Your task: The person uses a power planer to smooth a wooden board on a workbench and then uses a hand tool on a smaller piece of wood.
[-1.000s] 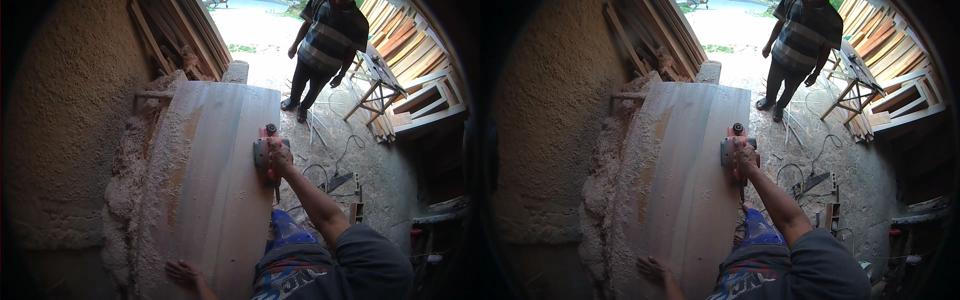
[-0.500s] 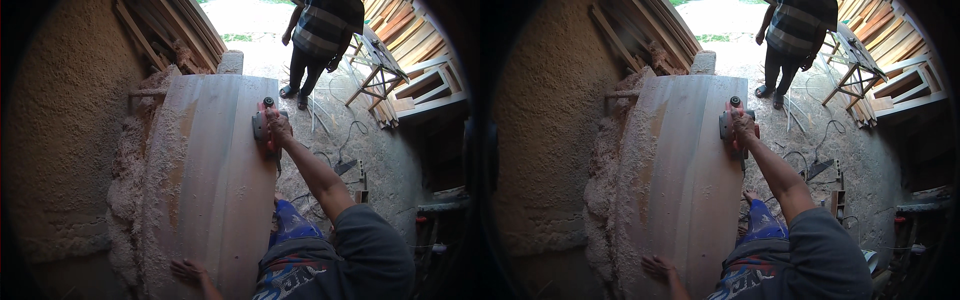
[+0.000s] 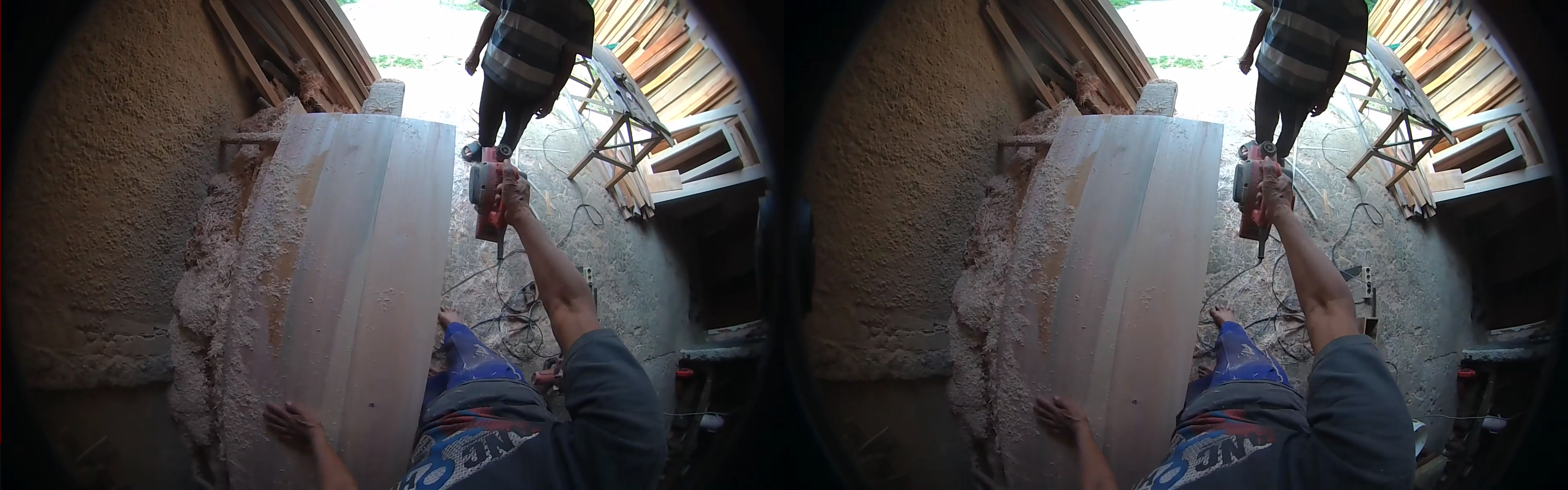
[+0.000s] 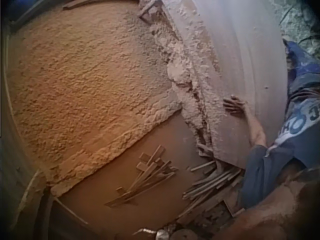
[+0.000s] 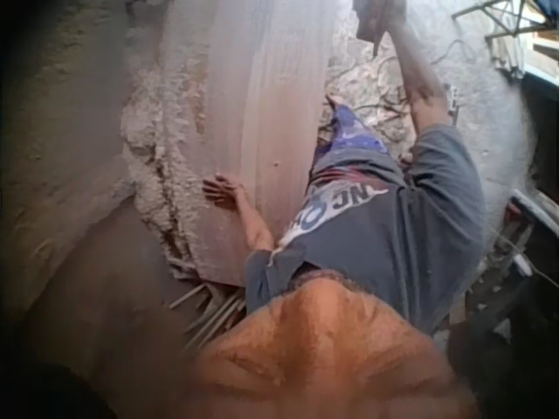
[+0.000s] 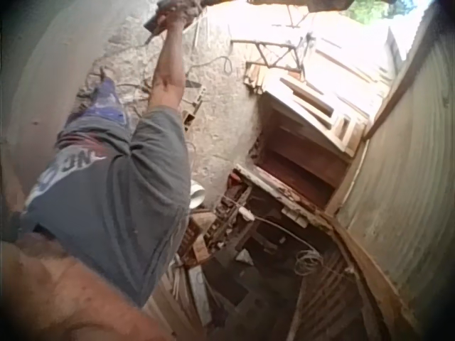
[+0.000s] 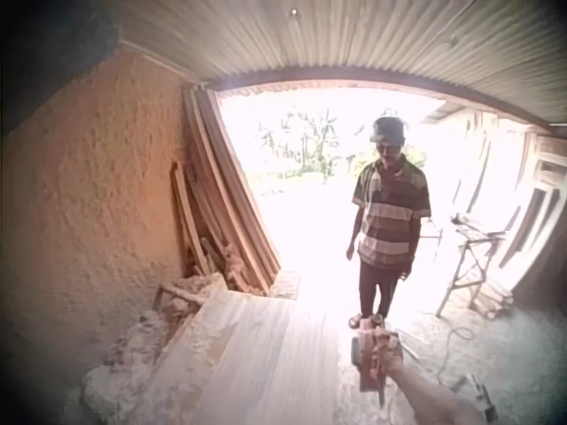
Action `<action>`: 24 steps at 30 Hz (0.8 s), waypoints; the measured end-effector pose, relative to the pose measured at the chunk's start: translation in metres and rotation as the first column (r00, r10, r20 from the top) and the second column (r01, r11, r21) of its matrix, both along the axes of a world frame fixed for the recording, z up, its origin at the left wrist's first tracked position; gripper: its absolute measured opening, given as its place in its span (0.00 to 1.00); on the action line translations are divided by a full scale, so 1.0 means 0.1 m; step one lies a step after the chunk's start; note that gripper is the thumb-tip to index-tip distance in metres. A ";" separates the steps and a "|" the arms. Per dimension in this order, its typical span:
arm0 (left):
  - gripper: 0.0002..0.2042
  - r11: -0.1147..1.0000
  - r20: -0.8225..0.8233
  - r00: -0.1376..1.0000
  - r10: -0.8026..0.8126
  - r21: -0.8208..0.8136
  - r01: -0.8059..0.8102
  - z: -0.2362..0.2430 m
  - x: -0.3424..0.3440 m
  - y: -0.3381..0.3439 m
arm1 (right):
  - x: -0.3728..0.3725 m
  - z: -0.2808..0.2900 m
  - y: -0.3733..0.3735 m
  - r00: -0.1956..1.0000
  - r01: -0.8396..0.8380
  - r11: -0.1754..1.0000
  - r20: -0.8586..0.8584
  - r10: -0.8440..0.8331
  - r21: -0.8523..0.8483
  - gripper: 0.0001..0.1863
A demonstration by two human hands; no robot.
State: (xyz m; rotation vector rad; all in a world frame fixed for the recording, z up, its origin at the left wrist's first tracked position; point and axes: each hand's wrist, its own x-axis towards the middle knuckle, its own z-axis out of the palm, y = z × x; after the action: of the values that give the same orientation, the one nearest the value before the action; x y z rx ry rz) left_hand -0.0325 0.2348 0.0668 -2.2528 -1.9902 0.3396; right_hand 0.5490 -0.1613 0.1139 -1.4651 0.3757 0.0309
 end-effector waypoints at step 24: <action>0.33 0.991 0.323 0.938 -0.126 -0.005 0.135 -0.72 -1.45 -1.48 | -3.54 -1.15 -3.33 0.754 0.362 0.922 -0.539 -0.375 -0.135 0.29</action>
State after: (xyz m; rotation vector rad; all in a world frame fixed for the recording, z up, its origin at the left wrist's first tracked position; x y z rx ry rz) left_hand -0.1771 0.0868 -0.0050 -2.5821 -1.9678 -0.0199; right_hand 0.1952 -0.4943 -0.0008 -1.3598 1.1501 0.1395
